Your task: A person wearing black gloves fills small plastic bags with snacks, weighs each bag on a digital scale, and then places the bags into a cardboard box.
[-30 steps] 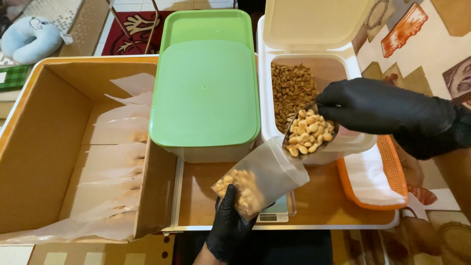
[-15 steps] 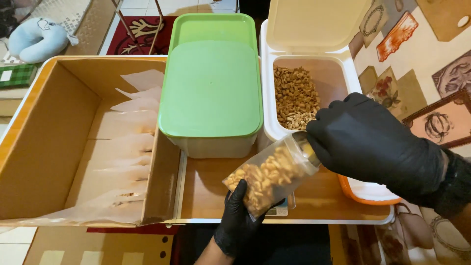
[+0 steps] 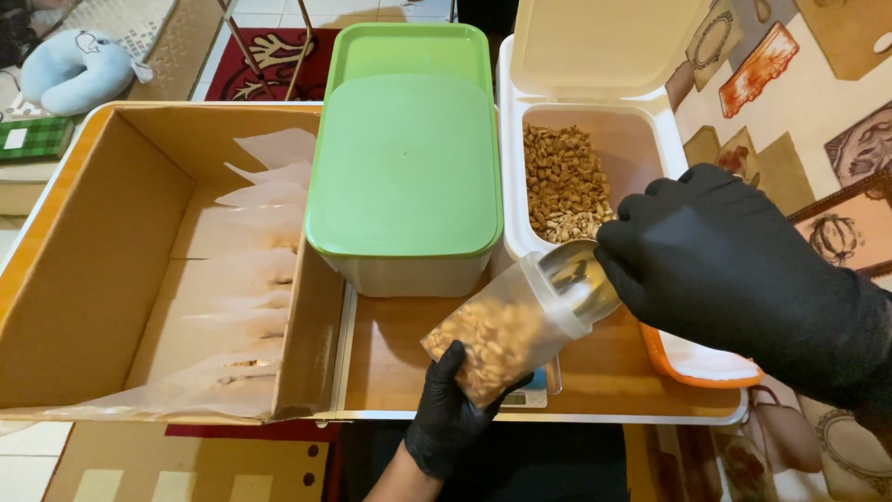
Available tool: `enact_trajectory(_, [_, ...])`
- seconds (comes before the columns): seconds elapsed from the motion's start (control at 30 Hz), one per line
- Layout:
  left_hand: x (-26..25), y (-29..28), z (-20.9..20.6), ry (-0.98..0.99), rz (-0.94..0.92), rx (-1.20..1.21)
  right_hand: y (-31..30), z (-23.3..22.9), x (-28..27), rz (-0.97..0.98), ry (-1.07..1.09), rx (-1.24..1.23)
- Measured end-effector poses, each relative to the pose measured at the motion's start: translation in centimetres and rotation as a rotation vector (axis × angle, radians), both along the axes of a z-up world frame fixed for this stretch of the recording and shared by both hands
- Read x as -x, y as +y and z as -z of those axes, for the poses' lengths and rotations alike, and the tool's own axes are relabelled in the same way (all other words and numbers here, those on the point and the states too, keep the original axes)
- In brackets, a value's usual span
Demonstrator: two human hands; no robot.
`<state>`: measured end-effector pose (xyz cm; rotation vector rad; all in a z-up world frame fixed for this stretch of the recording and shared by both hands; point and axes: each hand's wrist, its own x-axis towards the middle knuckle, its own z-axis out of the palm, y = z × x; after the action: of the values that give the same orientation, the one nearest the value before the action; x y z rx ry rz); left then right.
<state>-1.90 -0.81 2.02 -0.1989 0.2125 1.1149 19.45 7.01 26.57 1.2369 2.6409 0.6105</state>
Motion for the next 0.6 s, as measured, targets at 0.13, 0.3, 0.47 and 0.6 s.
enact_trajectory(0.13, [0.1, 0.3, 0.6, -0.045, 0.011, 0.015, -0.5, -1.0, -0.3, -0.005, 0.0, -0.103])
enact_trajectory(0.3, [0.9, 0.5, 1.2, -0.151, 0.045, 0.04, 0.7, -3.3, -1.2, 0.223, 0.013, -0.027])
enact_trajectory(0.47, [1.8, 0.4, 1.8, 0.012, 0.034, 0.0, 3.6, -1.8, -3.1, 0.503, -0.04, -0.077])
enact_trajectory(0.6, [2.4, 0.1, 2.3, 0.053, 0.016, -0.011, 5.0, -0.4, -2.5, 0.682, -0.078, 0.324])
